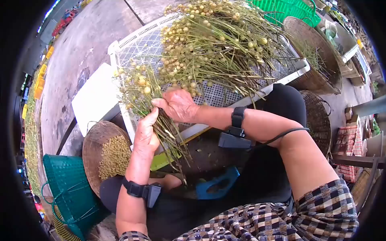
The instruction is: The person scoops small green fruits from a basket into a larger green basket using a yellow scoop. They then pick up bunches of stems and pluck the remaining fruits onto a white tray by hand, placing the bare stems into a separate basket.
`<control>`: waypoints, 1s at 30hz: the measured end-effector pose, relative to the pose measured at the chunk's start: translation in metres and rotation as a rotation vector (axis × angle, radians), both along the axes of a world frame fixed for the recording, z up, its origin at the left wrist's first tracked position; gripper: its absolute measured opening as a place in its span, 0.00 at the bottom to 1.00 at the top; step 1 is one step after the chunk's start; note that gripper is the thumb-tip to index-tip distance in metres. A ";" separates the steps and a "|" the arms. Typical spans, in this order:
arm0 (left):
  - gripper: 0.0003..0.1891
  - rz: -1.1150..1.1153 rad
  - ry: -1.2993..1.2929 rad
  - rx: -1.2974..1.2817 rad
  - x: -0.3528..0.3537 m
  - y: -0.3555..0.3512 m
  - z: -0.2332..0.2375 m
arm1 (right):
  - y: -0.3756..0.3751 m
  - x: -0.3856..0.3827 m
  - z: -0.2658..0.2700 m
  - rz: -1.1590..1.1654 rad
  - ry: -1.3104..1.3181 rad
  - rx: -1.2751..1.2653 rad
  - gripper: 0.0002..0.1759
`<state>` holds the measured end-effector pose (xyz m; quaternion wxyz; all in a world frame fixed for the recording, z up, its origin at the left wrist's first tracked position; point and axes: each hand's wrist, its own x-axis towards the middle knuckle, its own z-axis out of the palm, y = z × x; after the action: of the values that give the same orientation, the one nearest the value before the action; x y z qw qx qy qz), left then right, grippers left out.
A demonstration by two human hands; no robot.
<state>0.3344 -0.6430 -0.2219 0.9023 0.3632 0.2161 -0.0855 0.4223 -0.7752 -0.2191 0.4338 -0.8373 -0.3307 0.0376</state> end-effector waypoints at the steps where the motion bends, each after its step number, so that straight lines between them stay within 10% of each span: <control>1: 0.14 -0.035 -0.015 0.058 0.002 0.003 0.003 | 0.001 0.001 0.008 0.047 0.350 -0.062 0.26; 7: 0.04 0.041 0.065 0.361 -0.004 0.006 0.019 | -0.003 0.025 0.042 -0.055 -0.039 -0.319 0.16; 10: 0.03 0.078 0.091 0.597 -0.006 0.005 0.028 | -0.005 0.028 0.049 -0.112 -0.458 0.134 0.18; 21: 0.07 -0.030 -0.058 0.868 -0.012 0.049 0.043 | -0.023 0.073 0.055 0.014 0.488 0.292 0.06; 30: 0.12 -0.233 -0.218 1.318 -0.006 0.060 0.047 | -0.019 0.052 0.055 0.194 0.118 0.114 0.22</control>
<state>0.3282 -0.5830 -0.1745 0.4936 0.8650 0.0902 0.0045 0.4740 -0.7939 -0.1637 0.4938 -0.7717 -0.3855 0.1098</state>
